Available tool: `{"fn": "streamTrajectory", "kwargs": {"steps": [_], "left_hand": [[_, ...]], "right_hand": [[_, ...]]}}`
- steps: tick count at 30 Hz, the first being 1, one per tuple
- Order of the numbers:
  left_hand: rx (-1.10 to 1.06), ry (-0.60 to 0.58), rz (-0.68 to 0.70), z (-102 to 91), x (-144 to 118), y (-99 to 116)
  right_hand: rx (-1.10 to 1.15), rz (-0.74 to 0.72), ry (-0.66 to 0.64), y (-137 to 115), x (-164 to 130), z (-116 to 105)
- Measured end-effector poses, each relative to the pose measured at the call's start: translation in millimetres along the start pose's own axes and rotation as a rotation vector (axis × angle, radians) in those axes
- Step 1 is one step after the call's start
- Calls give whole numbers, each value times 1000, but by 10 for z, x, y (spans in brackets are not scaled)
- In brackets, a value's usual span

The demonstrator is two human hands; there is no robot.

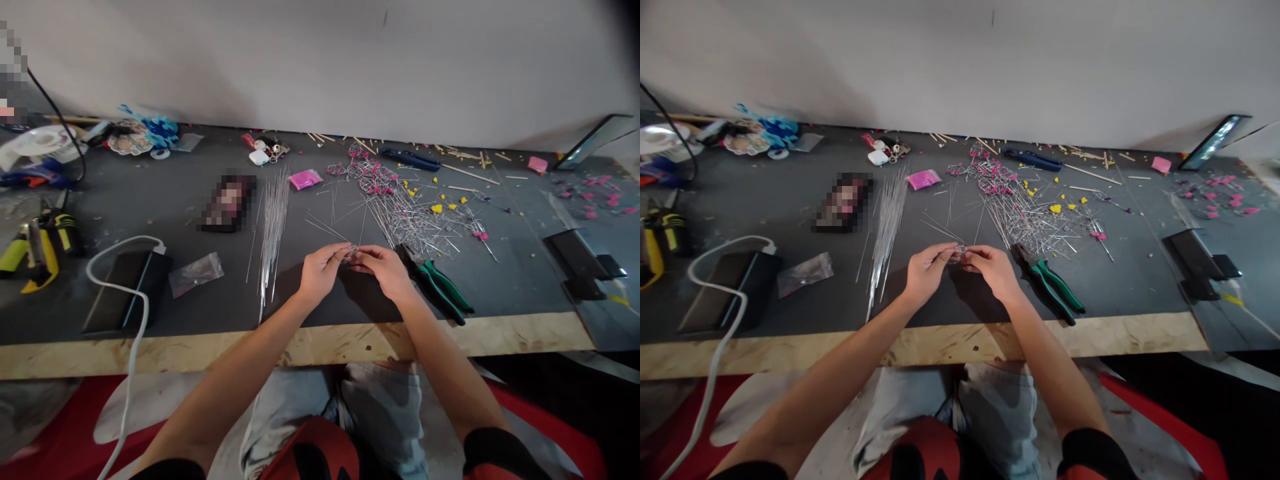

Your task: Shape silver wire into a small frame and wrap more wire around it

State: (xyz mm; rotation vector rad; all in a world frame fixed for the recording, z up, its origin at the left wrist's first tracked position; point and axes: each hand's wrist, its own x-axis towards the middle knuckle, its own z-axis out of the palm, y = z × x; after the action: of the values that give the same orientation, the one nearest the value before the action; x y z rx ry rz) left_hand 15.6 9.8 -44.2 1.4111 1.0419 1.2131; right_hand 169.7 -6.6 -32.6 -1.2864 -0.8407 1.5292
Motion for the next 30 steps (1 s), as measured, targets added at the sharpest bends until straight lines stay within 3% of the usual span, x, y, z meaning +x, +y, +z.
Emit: {"fn": "streamTrajectory", "kwargs": {"steps": [4,13,24,30], "left_hand": [[48,-26,28,2,-6,6],[-128,-16,-63,12,31,17],[-278,-39,-158,-15,100,-59],[-426,-72,-303,-4,134,-75]], "right_hand": [[37,20,-11,9,-1,10],[167,132,-32,10,14,7],[-4,40,-82,14,-31,37],[14,90,-170,-3,-34,13]]}}
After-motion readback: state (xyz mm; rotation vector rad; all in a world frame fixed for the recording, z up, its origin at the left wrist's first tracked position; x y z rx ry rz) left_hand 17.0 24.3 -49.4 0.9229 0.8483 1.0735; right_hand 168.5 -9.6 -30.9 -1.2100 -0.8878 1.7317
